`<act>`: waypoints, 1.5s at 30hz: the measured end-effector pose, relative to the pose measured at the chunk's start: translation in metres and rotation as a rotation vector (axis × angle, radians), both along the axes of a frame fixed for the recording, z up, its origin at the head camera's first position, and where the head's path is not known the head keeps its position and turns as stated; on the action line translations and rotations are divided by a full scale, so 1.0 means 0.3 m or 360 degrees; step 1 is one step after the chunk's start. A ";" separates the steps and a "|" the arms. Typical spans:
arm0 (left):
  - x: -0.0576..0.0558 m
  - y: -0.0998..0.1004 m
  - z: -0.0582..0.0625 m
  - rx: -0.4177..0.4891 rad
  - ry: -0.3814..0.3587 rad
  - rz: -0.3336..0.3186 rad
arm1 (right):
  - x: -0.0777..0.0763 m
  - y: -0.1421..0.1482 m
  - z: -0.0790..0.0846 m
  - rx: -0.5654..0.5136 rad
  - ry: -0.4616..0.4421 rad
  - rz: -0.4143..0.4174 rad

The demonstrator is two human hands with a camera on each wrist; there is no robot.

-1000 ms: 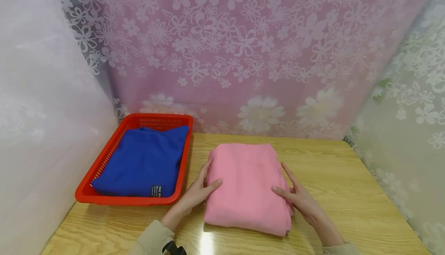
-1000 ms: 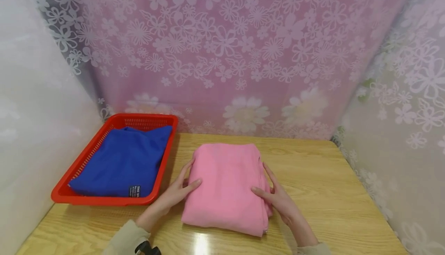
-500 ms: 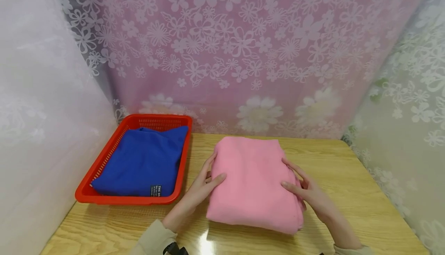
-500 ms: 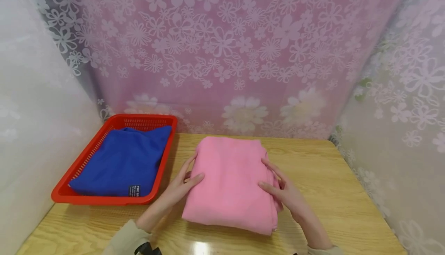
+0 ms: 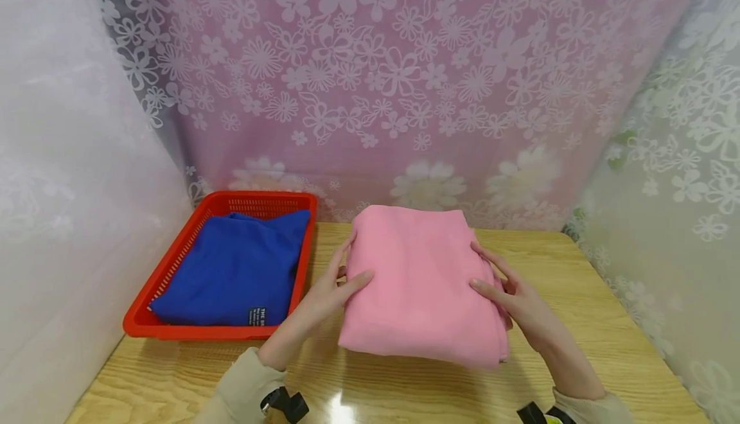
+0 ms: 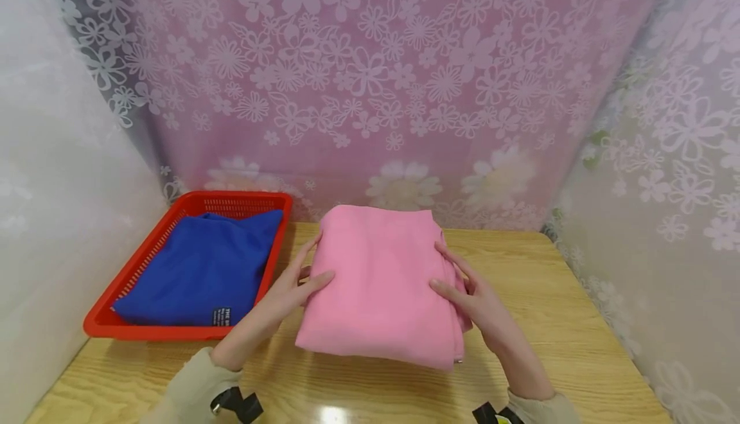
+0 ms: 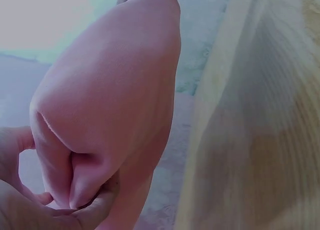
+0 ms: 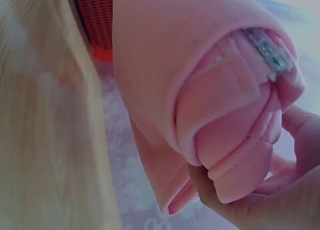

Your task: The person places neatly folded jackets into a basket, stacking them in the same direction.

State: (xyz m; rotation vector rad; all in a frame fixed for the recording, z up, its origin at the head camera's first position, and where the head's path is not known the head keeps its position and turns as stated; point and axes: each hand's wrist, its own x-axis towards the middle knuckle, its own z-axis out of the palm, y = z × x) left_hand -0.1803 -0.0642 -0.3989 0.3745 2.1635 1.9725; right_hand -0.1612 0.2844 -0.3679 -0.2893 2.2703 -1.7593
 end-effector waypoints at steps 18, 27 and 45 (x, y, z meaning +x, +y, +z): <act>-0.020 -0.354 0.208 -0.0191 0.0008 0.0260 | -0.112 -0.378 0.112 -0.0277 0.0124 0.0081; -0.022 -0.637 0.277 -0.0255 0.0053 0.0290 | -0.126 -0.666 0.135 -0.0338 0.0391 0.0131; 0.027 -0.996 0.179 -0.0444 -0.0100 0.0500 | -0.155 -1.041 0.009 -0.0285 0.0452 0.0256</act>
